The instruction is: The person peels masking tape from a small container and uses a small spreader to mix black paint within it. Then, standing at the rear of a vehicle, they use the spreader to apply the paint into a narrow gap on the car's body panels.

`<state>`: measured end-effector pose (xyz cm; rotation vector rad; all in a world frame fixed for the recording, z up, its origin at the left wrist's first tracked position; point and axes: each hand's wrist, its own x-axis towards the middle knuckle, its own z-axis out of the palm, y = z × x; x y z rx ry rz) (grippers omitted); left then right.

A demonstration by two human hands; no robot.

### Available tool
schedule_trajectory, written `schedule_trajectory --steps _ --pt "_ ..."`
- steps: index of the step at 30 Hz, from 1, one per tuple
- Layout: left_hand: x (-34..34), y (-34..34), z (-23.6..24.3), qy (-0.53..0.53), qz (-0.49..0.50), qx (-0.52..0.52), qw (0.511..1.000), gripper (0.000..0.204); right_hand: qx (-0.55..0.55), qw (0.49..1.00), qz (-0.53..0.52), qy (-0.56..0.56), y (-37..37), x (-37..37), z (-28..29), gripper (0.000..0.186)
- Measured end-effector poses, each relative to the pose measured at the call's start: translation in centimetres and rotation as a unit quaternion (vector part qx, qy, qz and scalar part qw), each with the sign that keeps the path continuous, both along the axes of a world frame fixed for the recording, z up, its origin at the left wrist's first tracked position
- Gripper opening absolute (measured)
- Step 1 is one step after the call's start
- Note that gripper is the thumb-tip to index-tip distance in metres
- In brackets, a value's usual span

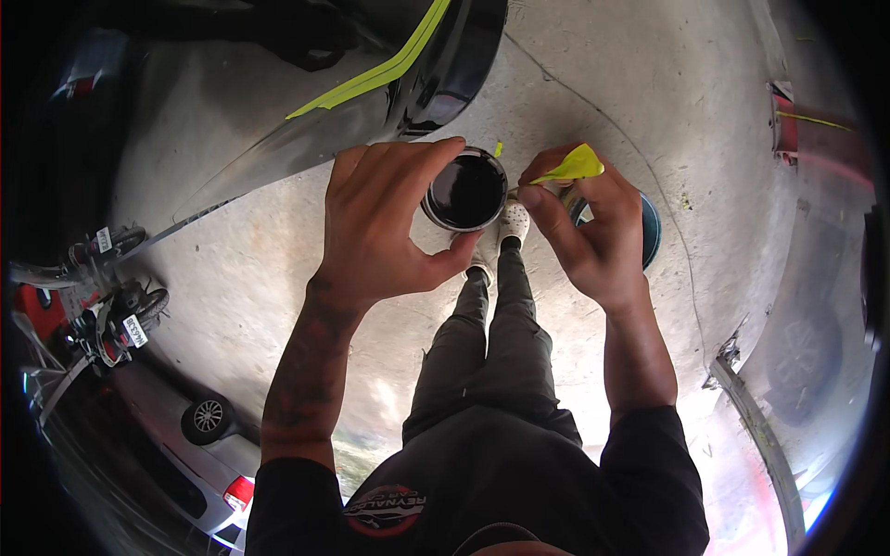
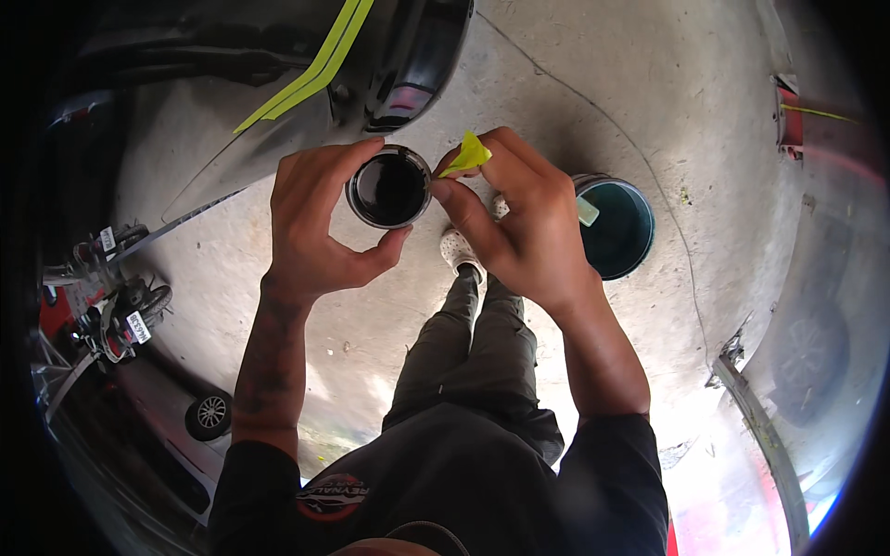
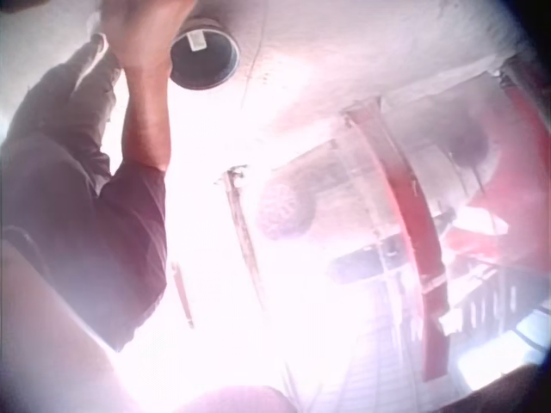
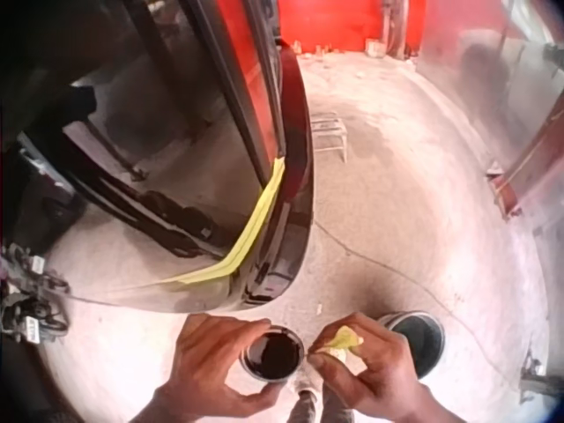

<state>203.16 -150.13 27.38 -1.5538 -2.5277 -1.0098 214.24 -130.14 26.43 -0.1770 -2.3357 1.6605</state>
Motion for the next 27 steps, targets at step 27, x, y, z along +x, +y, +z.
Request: schedule_trajectory --steps 27 --pt "0.0 2.8 -12.8 -0.091 -0.012 -0.120 0.989 0.075 -0.112 0.986 0.009 -0.123 0.5 2.1 -11.5 0.028"
